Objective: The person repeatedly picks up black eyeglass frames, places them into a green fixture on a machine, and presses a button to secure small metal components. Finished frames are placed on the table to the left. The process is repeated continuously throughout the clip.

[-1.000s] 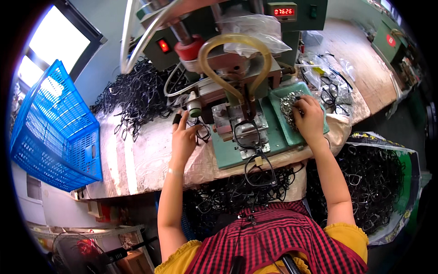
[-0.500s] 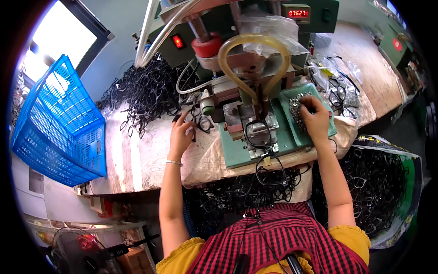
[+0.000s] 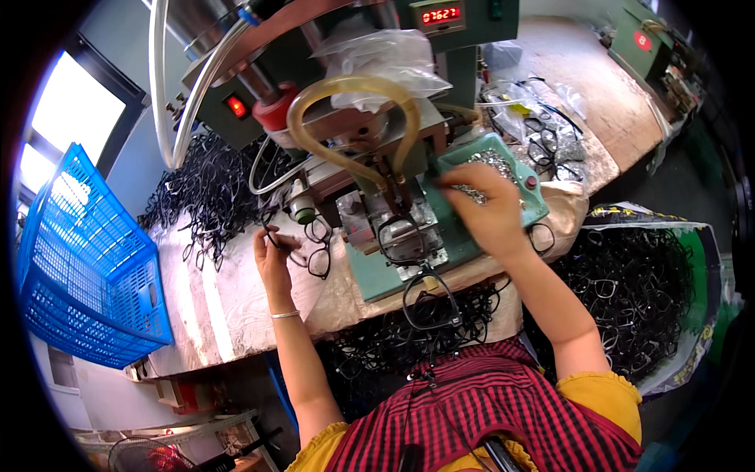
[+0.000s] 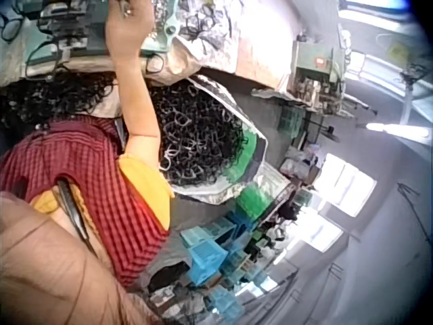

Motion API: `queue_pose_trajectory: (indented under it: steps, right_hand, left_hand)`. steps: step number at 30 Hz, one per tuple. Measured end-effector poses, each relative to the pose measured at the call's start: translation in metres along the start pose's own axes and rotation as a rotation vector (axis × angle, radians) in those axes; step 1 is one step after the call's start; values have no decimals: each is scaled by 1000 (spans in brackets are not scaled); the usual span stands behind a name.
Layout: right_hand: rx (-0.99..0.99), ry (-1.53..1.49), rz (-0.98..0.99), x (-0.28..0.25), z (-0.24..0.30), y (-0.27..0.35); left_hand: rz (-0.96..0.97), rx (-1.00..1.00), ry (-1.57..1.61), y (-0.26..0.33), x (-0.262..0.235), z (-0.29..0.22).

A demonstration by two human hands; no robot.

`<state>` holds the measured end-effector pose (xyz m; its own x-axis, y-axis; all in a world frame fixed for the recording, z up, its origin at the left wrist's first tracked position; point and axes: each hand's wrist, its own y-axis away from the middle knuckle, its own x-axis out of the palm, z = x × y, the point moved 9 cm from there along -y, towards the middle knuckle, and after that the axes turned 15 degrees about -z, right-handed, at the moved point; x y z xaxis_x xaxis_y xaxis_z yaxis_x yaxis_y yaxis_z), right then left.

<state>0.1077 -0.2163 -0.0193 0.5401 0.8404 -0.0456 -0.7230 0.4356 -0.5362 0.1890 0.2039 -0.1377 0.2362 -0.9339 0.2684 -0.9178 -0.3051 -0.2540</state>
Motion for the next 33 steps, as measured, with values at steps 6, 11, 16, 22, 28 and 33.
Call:
queue_pose_trajectory:
  steps: [6,11,16,22,28,33]
  right_hand:
    - [229,-310,-53,32,-3,16]
    - [368,-432,68,45,2,20]
    - [537,-577,30,45,23,32]
    - [424,-479,30,49,16,24]
    - [-346,978,-45,-24,-52,-12]
    - [-240,612,-146,-55,-73,1]
  left_hand:
    - [-142,-99,300,38,37,-44]
    - [160,541,104,98,165,-206]
    - [21,451,-28,90,185,-217]
    - [30,0,170,129,202,-183]
    - [70,524,-32,126,200,-241]
    - [-23,625,-249,85,207,-227]
